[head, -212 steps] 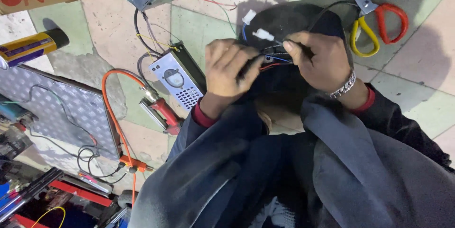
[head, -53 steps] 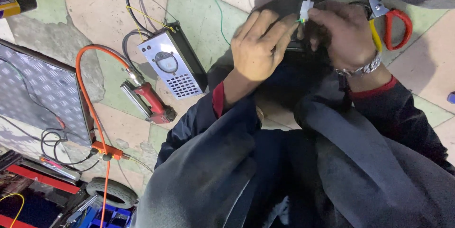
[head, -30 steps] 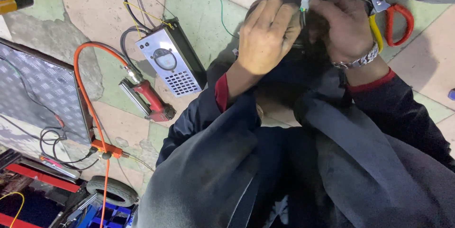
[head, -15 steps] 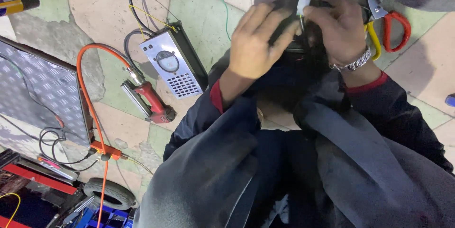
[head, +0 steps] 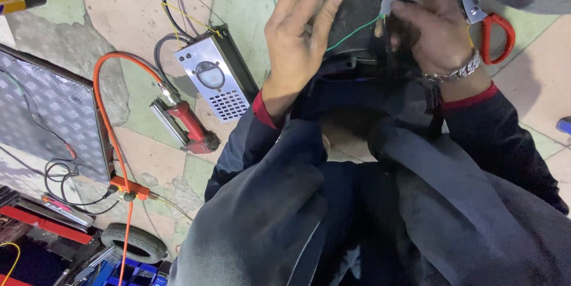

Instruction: Modifying the electrical wiring of a motorcycle tail light assembly by stripping, connecting, and taping wires, then testing the connections.

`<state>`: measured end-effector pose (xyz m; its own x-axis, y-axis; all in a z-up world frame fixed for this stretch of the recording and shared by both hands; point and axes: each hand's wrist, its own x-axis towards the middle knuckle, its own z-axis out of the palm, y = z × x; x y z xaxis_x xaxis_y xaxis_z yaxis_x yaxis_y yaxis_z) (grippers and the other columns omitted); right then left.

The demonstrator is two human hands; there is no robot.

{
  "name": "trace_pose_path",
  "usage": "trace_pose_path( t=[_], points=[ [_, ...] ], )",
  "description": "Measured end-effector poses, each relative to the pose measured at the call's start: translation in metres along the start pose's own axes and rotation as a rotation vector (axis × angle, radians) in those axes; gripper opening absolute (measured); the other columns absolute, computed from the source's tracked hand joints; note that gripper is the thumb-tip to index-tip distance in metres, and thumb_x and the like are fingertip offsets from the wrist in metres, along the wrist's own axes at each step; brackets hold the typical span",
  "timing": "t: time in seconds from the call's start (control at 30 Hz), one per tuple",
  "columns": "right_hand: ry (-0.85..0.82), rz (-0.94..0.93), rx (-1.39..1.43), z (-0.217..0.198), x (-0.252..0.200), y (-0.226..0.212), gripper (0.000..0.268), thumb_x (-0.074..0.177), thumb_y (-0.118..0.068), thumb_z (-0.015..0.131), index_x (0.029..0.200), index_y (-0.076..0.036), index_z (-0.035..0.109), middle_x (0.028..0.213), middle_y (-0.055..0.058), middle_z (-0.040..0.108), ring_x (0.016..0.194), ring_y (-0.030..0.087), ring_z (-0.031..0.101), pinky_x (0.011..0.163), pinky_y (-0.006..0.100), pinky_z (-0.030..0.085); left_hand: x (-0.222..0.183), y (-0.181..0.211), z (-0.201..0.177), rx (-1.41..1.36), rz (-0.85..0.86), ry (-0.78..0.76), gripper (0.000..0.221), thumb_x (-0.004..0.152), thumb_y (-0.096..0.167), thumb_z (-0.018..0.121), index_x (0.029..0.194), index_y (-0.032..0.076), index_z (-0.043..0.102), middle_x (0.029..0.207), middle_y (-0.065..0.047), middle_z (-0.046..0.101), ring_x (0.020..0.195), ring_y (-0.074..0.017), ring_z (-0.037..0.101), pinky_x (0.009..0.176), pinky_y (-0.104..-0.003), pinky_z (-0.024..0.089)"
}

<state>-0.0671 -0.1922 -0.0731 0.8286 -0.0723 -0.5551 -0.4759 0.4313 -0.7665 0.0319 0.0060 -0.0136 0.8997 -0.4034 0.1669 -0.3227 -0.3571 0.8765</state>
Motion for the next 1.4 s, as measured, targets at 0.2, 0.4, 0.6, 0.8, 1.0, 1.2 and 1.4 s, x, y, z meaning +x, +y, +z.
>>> trace_pose_path(
  t=[0.2, 0.4, 0.6, 0.8, 1.0, 1.2, 1.4],
  points=[
    [0.008, -0.023, 0.016, -0.009, 0.005, 0.010, 0.030, 0.109, -0.008, 0.053, 0.139, -0.006, 0.051, 0.114, 0.009, 0.067, 0.082, 0.015, 0.067, 0.063, 0.019, 0.051, -0.002, -0.009, -0.001, 0.020, 0.022, -0.063, 0.019, 0.099, 0.004, 0.073, 0.117, 0.006, 0.066, 0.093, -0.002, 0.065, 0.071, -0.0140, 0.055, 0.068, -0.028, 0.048],
    [-0.026, -0.059, -0.090, -0.010, 0.000, 0.001, 0.034, 0.109, -0.006, 0.052, 0.142, -0.003, 0.047, 0.116, 0.013, 0.063, 0.086, 0.020, 0.068, 0.064, 0.022, 0.053, -0.033, -0.021, 0.009, 0.346, 0.044, 0.028, 0.065, 0.108, 0.011, 0.080, 0.155, 0.017, 0.036, 0.156, -0.011, 0.040, 0.129, -0.0335, 0.072, 0.101, -0.037, 0.068],
    [-0.065, -0.072, -0.057, -0.019, -0.008, -0.006, 0.034, 0.109, -0.004, 0.053, 0.143, -0.007, 0.048, 0.121, 0.010, 0.065, 0.084, 0.016, 0.065, 0.067, 0.024, 0.055, -0.053, -0.005, -0.031, 0.387, 0.456, 0.085, 0.014, 0.073, -0.002, 0.078, 0.085, 0.001, 0.070, 0.083, -0.011, 0.067, 0.068, -0.0268, 0.066, 0.066, -0.037, 0.054],
    [0.136, -0.542, -1.028, -0.081, -0.036, 0.013, 0.036, 0.113, 0.009, 0.075, 0.140, 0.016, 0.053, 0.124, 0.033, 0.067, 0.105, 0.043, 0.068, 0.082, 0.047, 0.052, -0.106, -0.021, -0.046, 0.581, 0.661, -0.374, 0.020, 0.097, 0.017, 0.073, 0.114, 0.007, 0.069, 0.106, -0.009, 0.066, 0.090, -0.0205, 0.064, 0.077, -0.031, 0.050],
    [0.071, -0.128, -0.764, -0.095, -0.042, 0.040, 0.039, 0.110, 0.000, 0.063, 0.142, 0.019, 0.050, 0.123, 0.030, 0.064, 0.104, 0.034, 0.064, 0.086, 0.038, 0.051, -0.155, -0.028, -0.068, 0.484, 0.262, -0.304, 0.031, 0.089, 0.019, 0.070, 0.119, 0.012, 0.065, 0.111, -0.007, 0.065, 0.095, -0.0218, 0.062, 0.082, -0.033, 0.050],
    [0.122, -0.113, -1.045, -0.099, -0.026, 0.056, 0.042, 0.110, -0.018, 0.073, 0.139, 0.013, 0.066, 0.105, 0.023, 0.072, 0.084, 0.029, 0.067, 0.069, 0.035, 0.050, -0.157, -0.015, -0.066, 0.077, -0.567, -0.382, 0.073, 0.082, 0.021, 0.076, 0.145, 0.004, 0.043, 0.141, -0.024, 0.054, 0.126, -0.0420, 0.058, 0.103, -0.045, 0.047],
    [0.163, -0.216, -1.046, -0.116, -0.028, 0.016, 0.040, 0.120, -0.015, 0.070, 0.140, 0.019, 0.068, 0.112, 0.027, 0.071, 0.092, 0.032, 0.063, 0.079, 0.039, 0.050, -0.134, -0.027, -0.063, -0.121, -0.634, -0.290, 0.041, 0.094, 0.013, 0.058, 0.131, -0.005, 0.059, 0.098, -0.015, 0.070, 0.079, -0.0218, 0.060, 0.073, -0.033, 0.049]
  ],
)
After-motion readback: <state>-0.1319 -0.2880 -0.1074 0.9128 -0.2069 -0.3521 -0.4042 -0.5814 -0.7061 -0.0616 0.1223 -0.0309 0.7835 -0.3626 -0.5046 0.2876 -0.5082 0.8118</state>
